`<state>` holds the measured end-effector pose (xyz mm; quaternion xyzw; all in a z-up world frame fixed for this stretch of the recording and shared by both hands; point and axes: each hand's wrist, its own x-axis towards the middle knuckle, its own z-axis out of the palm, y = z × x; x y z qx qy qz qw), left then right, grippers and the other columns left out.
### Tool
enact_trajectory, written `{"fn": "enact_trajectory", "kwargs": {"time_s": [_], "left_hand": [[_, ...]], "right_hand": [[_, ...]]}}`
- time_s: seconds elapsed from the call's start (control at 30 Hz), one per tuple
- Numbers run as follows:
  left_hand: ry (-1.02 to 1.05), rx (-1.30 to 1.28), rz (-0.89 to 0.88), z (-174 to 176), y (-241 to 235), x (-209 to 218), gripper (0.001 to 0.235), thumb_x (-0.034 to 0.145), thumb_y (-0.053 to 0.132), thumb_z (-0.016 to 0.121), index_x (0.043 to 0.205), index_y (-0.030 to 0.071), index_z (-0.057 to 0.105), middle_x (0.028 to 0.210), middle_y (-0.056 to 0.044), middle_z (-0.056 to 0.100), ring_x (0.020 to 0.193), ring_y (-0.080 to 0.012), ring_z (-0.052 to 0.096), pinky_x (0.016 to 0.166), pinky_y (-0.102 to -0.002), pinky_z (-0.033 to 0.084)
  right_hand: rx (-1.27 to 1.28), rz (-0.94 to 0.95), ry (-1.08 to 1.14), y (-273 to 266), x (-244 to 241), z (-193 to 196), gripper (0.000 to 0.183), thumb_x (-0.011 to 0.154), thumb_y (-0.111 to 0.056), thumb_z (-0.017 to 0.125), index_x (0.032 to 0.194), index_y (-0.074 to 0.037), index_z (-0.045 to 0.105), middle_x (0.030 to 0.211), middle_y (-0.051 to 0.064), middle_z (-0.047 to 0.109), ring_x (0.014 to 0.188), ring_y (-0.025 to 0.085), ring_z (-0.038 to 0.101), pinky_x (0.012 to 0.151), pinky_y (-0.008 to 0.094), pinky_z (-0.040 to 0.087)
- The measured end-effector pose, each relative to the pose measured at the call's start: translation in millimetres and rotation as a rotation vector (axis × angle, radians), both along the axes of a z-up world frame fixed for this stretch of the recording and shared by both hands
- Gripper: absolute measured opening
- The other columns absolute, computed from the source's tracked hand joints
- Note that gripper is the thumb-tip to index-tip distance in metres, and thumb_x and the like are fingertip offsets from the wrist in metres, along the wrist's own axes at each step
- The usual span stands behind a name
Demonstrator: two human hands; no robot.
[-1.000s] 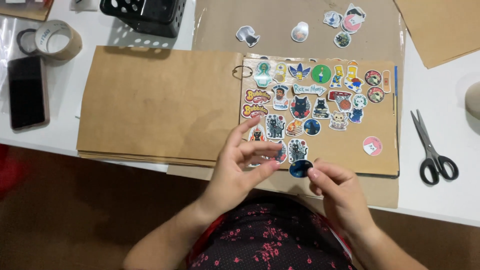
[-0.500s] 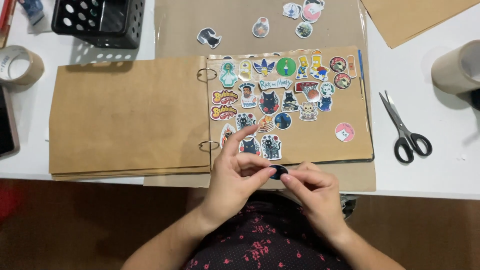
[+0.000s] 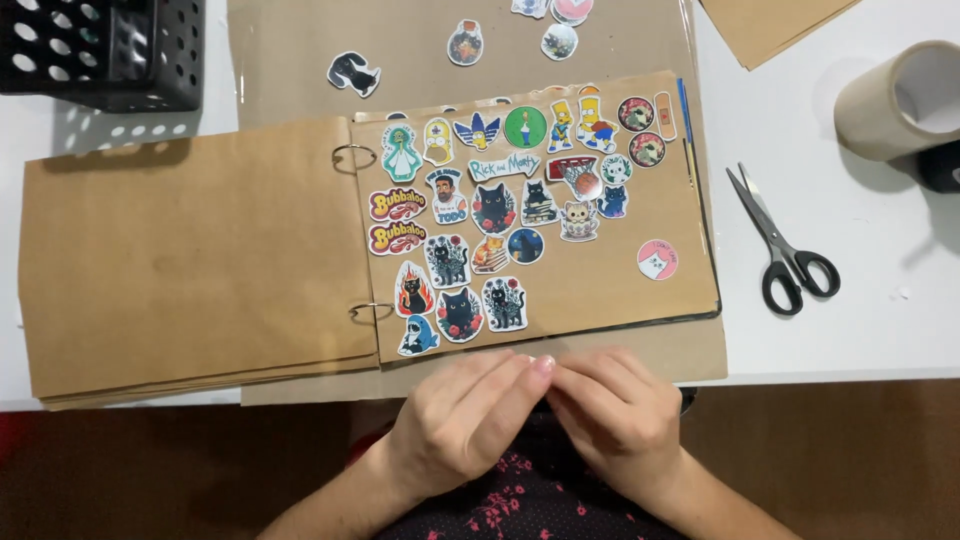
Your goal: Cutting out a sticker, peeling off its backing, and placing it onto a page in a scrapbook
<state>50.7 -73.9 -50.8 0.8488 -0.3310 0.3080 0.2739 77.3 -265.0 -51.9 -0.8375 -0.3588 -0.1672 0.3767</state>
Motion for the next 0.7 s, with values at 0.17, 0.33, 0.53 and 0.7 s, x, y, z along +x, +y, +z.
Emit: {"fn": "enact_trajectory", "kwargs": {"time_s": [0.17,0.33,0.53,0.7], "left_hand": [[0.057,-0.08,0.047,-26,-7,12,0.048,0.1,0.001,0.071,0.137,-0.011,0.042,0.111,-0.018,0.075,0.094,-0.0238,0.078,0.082,-0.033,0.065],[0.2,-0.307,0.114,-48,-15,28,0.083,0.092,0.003,0.088,0.15,-0.004,0.028,0.107,-0.007,0.079,0.088,-0.0113,0.077,0.079,-0.023,0.062],[0.249,-0.4,0.051,-63,-18,52,0.077,0.096,-0.003,0.081,0.151,-0.001,0.027,0.093,-0.009,0.074,0.076,-0.0176,0.07,0.072,-0.028,0.06],[0.359,-0.435,0.089,-69,-16,60,0.068,0.095,-0.002,0.077,0.147,-0.005,0.032,0.086,-0.006,0.073,0.071,-0.0133,0.069,0.075,-0.025,0.061]], "right_hand": [[0.045,-0.032,0.224,-14,17,-5,0.007,0.09,-0.008,0.068,0.096,-0.005,0.07,0.091,0.007,0.073,0.075,0.021,0.066,0.073,0.031,0.052],[0.296,-0.38,0.733,-55,72,-36,0.011,0.086,-0.006,0.077,0.096,-0.004,0.077,0.09,0.004,0.076,0.072,0.007,0.062,0.065,0.019,0.047],[0.407,-0.547,0.88,-76,151,-49,0.026,0.093,-0.004,0.073,0.118,-0.007,0.063,0.092,0.006,0.07,0.084,0.007,0.067,0.073,0.018,0.053],[0.432,-0.614,1.015,-68,164,-44,0.026,0.095,-0.003,0.07,0.115,-0.01,0.055,0.089,0.006,0.071,0.085,0.009,0.067,0.081,0.022,0.055]]}}
